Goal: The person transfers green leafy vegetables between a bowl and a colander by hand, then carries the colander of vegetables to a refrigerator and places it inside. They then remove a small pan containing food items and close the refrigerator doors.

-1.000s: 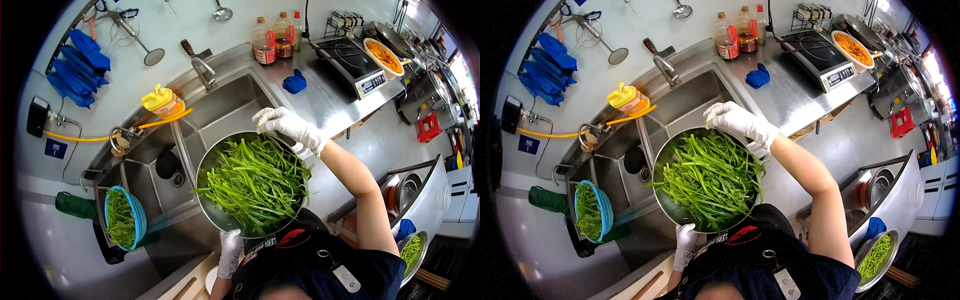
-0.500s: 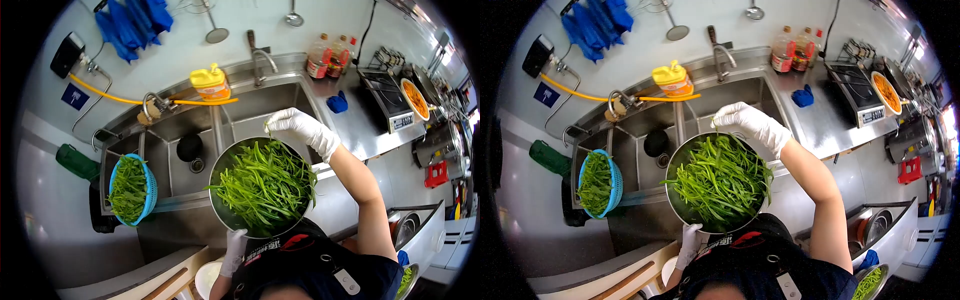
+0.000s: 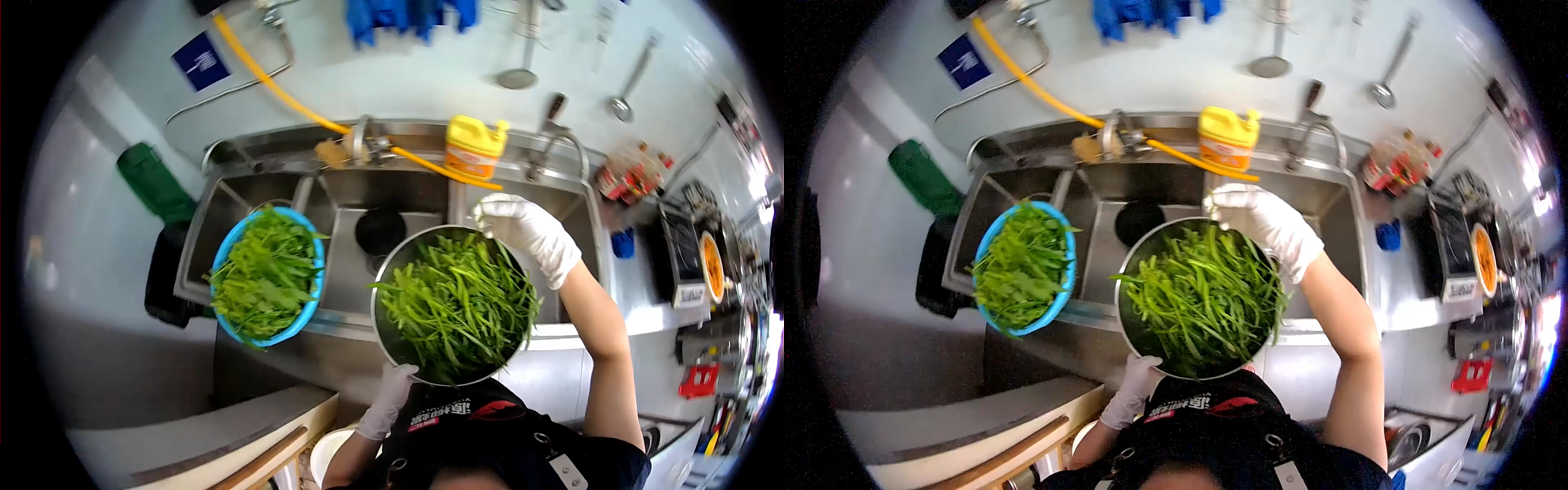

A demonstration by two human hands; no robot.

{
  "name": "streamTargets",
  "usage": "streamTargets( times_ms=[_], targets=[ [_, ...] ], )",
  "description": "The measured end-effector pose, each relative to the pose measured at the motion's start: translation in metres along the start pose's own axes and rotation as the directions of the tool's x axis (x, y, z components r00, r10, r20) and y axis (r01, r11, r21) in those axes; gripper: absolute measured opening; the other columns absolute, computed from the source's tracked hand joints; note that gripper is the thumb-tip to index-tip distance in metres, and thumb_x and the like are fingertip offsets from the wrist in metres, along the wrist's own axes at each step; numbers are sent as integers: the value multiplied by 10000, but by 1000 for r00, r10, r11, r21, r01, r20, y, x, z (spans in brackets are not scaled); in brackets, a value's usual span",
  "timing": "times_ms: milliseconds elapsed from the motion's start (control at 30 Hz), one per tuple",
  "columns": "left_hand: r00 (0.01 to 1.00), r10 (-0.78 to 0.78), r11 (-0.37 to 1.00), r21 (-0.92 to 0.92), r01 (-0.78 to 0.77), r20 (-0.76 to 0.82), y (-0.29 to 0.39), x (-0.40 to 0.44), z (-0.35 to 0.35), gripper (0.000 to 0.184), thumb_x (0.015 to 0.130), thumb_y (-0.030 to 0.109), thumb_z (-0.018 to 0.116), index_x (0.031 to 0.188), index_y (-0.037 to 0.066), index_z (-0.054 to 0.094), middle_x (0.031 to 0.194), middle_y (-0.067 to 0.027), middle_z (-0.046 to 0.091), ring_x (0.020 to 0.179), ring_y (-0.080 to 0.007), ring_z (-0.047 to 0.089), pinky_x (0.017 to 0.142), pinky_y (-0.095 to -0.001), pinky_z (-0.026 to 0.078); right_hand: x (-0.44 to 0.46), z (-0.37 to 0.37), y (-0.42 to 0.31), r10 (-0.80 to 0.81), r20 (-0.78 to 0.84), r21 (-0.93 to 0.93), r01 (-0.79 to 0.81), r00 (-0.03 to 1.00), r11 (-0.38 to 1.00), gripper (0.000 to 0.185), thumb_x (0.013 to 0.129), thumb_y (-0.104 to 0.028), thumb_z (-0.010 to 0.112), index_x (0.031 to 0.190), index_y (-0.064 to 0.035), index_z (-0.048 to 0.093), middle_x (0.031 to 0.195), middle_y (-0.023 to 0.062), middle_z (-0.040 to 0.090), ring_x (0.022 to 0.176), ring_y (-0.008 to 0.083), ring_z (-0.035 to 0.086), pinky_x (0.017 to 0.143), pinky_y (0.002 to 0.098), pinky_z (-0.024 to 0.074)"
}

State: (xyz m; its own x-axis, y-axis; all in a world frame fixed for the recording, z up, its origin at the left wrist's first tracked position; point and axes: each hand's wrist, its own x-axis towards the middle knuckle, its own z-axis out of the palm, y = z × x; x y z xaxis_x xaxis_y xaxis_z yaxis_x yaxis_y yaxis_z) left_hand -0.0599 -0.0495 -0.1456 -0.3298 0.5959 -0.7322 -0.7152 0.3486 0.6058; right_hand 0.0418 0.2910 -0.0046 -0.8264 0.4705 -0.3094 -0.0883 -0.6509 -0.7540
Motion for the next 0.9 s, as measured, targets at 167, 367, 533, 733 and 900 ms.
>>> streamTargets(
  times_ms=[167,367,533,733,900],
  targets=[
    [999,8,989,-150,-13,-37,2,12,-20,241,710,1,625,936,-36,548,839,-116,600,729,-242,605,613,-382,529,85,58,8,102,67,38,-105,992,994,129,843,-166,632,915,-59,634,781,-5,606,705,101,540,651,248,425],
    [996,-87,994,-63,87,4,-8,29,-58,302,719,4,624,1005,-41,535,831,-80,593,688,-194,592,590,-336,520,231,181,6,33,219,-69,-18,975,997,193,872,-201,594,963,-34,629,754,-26,546,655,73,476,610,226,395],
    [996,74,997,34,-73,-43,10,29,-54,325,720,68,604,1028,-23,551,842,-65,605,702,-164,591,615,-298,495,343,275,16,-114,142,-574,175,983,800,317,852,-225,619,1073,1,623,996,104,664,932,214,619,770,358,496],
    [998,53,997,-60,-55,-26,10,37,-54,271,737,87,611,967,-49,568,800,-63,598,690,-167,579,625,-301,480,311,256,50,-43,329,-614,248,944,749,181,846,-83,603,979,34,640,793,82,664,707,142,598,674,273,488],
    [995,-99,995,-31,99,7,9,47,-63,128,719,39,608,821,-39,609,767,-61,597,687,-185,589,641,-302,479,202,146,25,-12,333,-792,286,943,540,306,902,-167,575,1136,28,592,953,104,679,904,144,627,840,274,486]
  ],
)
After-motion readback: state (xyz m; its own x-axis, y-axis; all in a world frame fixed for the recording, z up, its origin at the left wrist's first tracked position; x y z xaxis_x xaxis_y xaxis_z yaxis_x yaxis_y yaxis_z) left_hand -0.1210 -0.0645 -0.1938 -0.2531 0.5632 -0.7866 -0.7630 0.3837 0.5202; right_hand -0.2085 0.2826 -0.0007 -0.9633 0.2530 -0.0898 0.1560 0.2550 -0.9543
